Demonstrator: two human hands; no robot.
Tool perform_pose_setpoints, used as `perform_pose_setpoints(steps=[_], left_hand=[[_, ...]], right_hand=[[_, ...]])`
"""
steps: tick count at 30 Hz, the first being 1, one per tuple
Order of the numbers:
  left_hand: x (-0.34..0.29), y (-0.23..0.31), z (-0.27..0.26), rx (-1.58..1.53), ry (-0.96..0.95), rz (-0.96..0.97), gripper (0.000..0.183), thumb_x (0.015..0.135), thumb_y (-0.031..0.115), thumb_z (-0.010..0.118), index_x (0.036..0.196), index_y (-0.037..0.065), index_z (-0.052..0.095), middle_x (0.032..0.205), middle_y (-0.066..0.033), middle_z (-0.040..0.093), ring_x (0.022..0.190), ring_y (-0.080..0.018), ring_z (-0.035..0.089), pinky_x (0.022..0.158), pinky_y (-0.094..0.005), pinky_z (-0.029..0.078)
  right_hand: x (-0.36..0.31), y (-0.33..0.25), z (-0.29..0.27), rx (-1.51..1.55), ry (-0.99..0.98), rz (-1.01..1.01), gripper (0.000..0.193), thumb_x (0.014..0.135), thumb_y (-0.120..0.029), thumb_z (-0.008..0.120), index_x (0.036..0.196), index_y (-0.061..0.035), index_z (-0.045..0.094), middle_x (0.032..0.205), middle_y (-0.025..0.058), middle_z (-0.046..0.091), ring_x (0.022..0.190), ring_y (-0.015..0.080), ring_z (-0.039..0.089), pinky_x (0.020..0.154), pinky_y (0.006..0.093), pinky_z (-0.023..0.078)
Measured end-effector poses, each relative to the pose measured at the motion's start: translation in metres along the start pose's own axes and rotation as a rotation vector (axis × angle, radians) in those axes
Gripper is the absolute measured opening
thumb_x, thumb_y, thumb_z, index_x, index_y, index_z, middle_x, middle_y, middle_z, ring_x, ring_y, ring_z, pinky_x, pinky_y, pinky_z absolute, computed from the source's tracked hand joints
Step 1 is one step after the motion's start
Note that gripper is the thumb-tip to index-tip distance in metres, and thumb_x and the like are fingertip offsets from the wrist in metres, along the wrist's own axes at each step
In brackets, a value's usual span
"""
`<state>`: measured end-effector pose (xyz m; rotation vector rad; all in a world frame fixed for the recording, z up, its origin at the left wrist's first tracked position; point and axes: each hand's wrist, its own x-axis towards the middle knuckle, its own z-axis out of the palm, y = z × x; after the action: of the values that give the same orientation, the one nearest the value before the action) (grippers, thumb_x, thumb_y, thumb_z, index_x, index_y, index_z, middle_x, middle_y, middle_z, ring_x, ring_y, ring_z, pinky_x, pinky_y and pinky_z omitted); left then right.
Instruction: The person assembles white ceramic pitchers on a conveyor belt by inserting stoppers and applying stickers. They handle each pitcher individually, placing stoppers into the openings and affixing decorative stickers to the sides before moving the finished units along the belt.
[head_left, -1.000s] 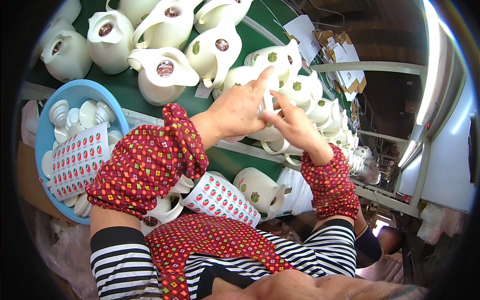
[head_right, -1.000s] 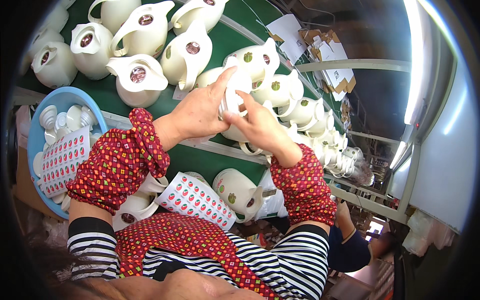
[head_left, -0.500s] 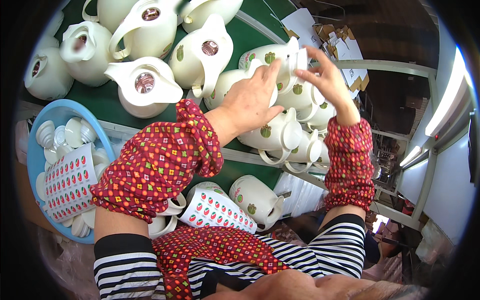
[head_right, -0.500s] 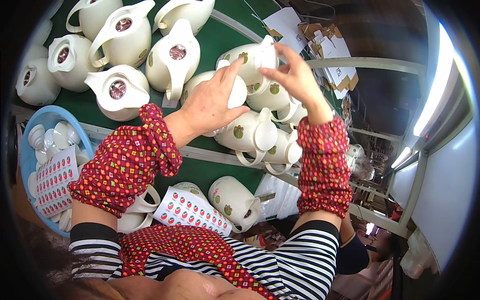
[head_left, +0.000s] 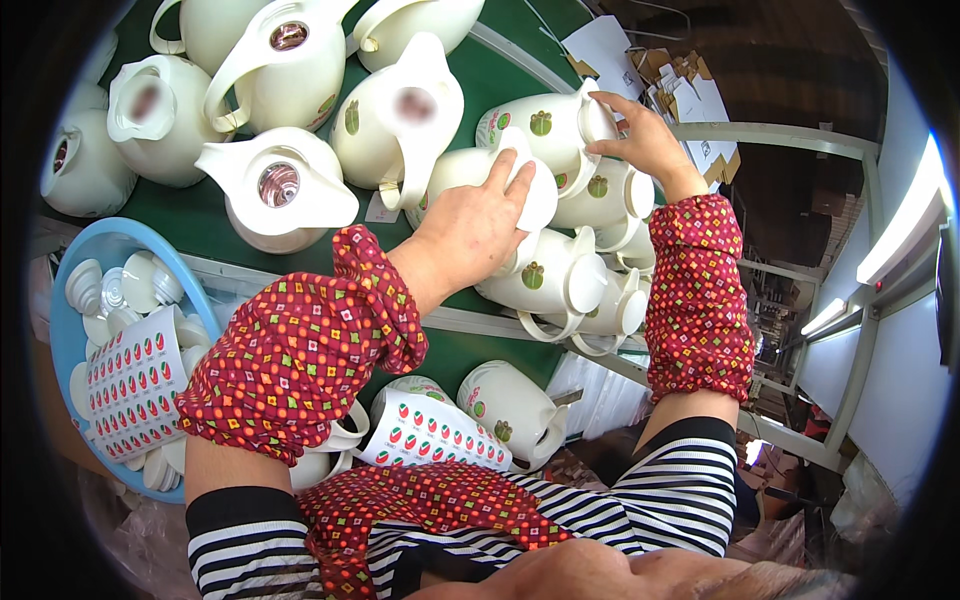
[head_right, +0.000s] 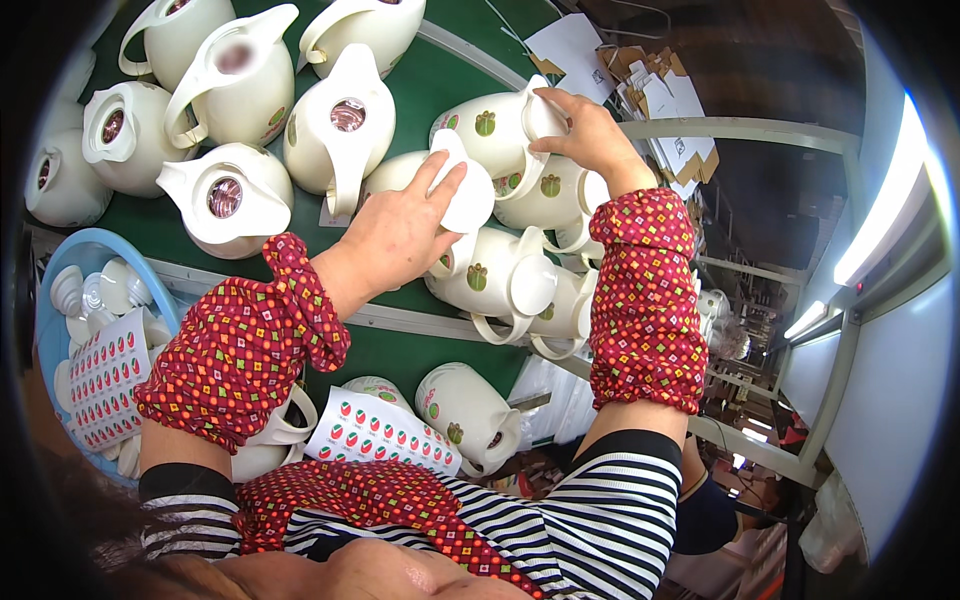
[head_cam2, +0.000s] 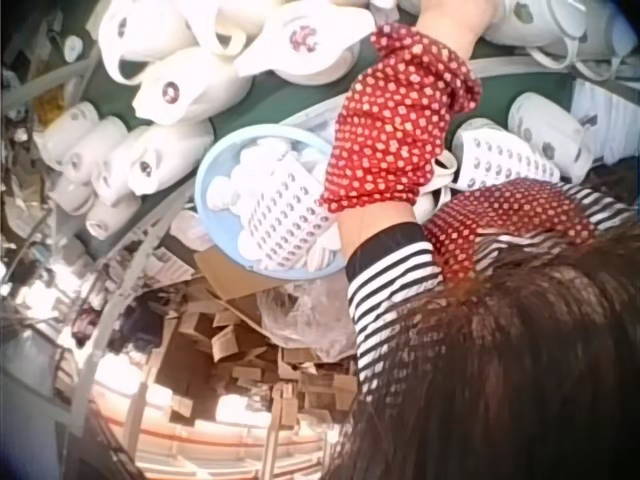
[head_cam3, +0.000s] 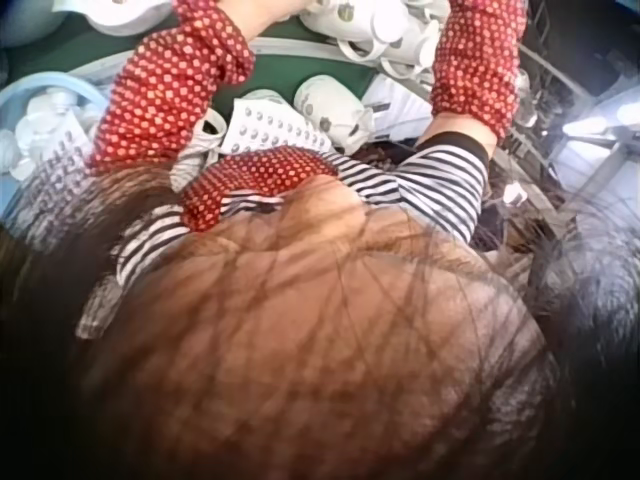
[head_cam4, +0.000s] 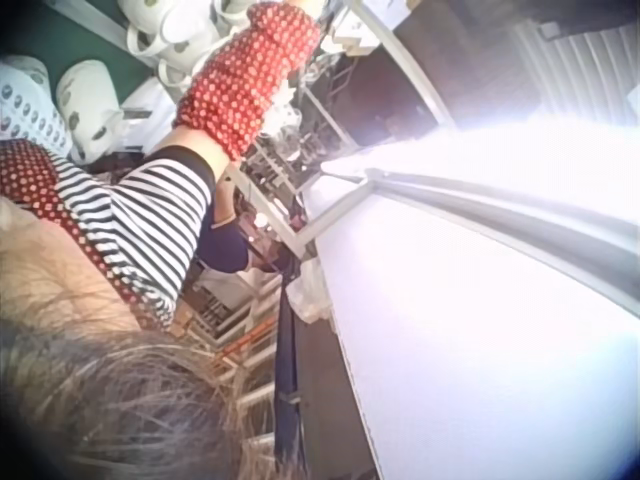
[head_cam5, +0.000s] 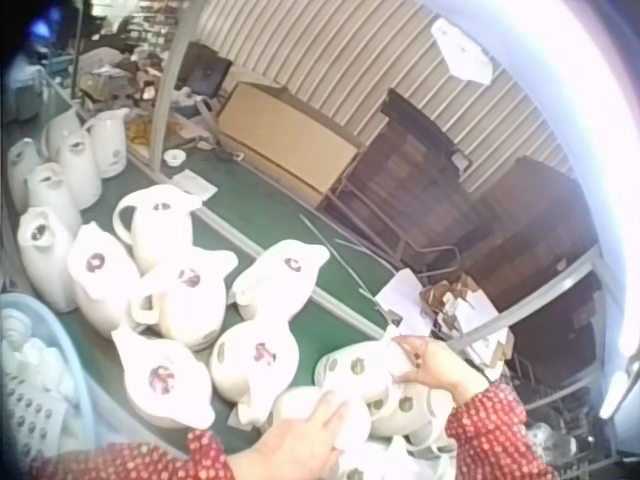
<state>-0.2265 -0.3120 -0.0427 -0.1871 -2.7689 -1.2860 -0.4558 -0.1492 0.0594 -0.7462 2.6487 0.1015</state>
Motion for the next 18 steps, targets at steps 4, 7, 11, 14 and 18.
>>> perform_pose_setpoints(steps=[4,7,11,14,18], left_hand=[[0.001,0.0,-0.001,-0.004,-0.007,0.007,0.071,0.09,0.027,0.076,0.149,-0.001,0.047,0.152,-0.0283,0.046,0.08,-0.0408,0.074,0.073,-0.0466,0.062],[0.001,0.001,0.0,0.005,0.004,0.015,0.071,0.09,0.028,0.076,0.149,-0.001,0.047,0.151,-0.0277,0.046,0.079,-0.0404,0.074,0.073,-0.0461,0.062],[0.002,-0.003,0.005,0.004,0.025,0.017,0.071,0.09,0.028,0.076,0.149,0.0,0.048,0.151,-0.0271,0.047,0.079,-0.0399,0.074,0.072,-0.0457,0.062],[0.002,-0.002,0.005,0.001,0.021,0.024,0.071,0.09,0.029,0.076,0.148,0.0,0.048,0.151,-0.0269,0.047,0.079,-0.0397,0.074,0.071,-0.0459,0.062],[0.003,-0.003,0.004,0.005,0.018,0.027,0.071,0.09,0.03,0.077,0.149,0.0,0.048,0.151,-0.0266,0.047,0.078,-0.0394,0.074,0.07,-0.0457,0.062]], right_hand=[[0.004,0.013,0.007,-0.083,0.083,-0.178,0.084,0.071,-0.02,0.094,0.147,-0.0196,0.059,0.13,0.0176,0.067,0.11,0.0346,0.07,0.097,0.0429,0.058],[0.004,0.016,0.012,-0.126,0.125,-0.091,0.081,0.076,-0.034,0.092,0.148,-0.019,0.059,0.127,0.0227,0.067,0.106,0.0356,0.071,0.094,0.0428,0.059],[0.006,0.009,0.015,-0.171,0.143,-0.095,0.075,0.087,-0.054,0.08,0.148,-0.0147,0.06,0.124,0.0269,0.068,0.108,0.0374,0.071,0.094,0.0429,0.058],[0.012,0.008,0.017,-0.132,0.077,0.02,0.073,0.094,-0.056,0.072,0.15,-0.0133,0.057,0.132,0.0269,0.067,0.118,0.0371,0.069,0.099,0.0445,0.056],[0.013,0.009,0.023,-0.024,0.068,0.163,0.067,0.095,-0.044,0.074,0.152,-0.0142,0.055,0.139,0.0256,0.064,0.124,0.0357,0.066,0.102,0.0435,0.055]])
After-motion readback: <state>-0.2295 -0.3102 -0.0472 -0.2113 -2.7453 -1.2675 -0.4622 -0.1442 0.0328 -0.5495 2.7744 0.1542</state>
